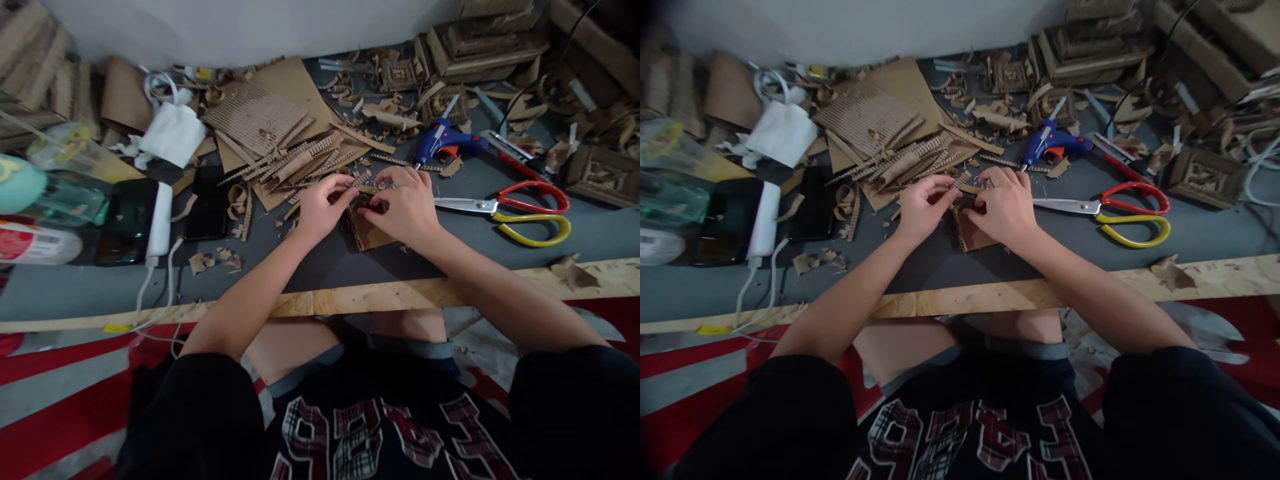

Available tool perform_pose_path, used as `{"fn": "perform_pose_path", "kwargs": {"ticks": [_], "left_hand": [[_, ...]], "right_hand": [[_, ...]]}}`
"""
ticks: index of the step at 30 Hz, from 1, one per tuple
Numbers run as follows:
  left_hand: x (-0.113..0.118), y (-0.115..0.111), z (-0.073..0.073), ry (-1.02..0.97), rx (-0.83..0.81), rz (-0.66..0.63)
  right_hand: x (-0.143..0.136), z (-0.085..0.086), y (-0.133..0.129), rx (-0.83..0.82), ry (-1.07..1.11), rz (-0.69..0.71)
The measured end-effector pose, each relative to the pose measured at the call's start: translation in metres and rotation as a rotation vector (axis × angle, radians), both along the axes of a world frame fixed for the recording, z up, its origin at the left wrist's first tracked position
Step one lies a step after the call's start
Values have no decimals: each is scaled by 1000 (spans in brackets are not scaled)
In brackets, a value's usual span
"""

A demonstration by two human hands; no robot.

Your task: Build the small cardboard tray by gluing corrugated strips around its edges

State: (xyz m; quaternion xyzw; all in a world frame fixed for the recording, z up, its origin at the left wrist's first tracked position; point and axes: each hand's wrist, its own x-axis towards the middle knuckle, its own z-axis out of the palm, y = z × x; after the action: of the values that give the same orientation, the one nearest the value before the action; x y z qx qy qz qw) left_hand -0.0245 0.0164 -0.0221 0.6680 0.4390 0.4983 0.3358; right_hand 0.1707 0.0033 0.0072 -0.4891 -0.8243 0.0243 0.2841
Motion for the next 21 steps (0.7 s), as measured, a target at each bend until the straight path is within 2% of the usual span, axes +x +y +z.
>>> {"fn": "perform_pose_path", "kwargs": {"ticks": [6,10,13,16,19,21], "left_hand": [[1,0,0,-29,15,-10],[2,0,-1,-76,2,1],[2,0,-1,-51,17,25],[1,0,0,30,83,52],[0,-4,6,137,151,47],[0,-8,11,209,168,42]], "right_hand": [[-1,6,0,69,32,35],[14,15,8,176,90,-65],[25,16,14,254,121,-107],[24,15,14,264,89,-6],[17,15,10,193,10,136],[14,14,9,157,-16,173]]}}
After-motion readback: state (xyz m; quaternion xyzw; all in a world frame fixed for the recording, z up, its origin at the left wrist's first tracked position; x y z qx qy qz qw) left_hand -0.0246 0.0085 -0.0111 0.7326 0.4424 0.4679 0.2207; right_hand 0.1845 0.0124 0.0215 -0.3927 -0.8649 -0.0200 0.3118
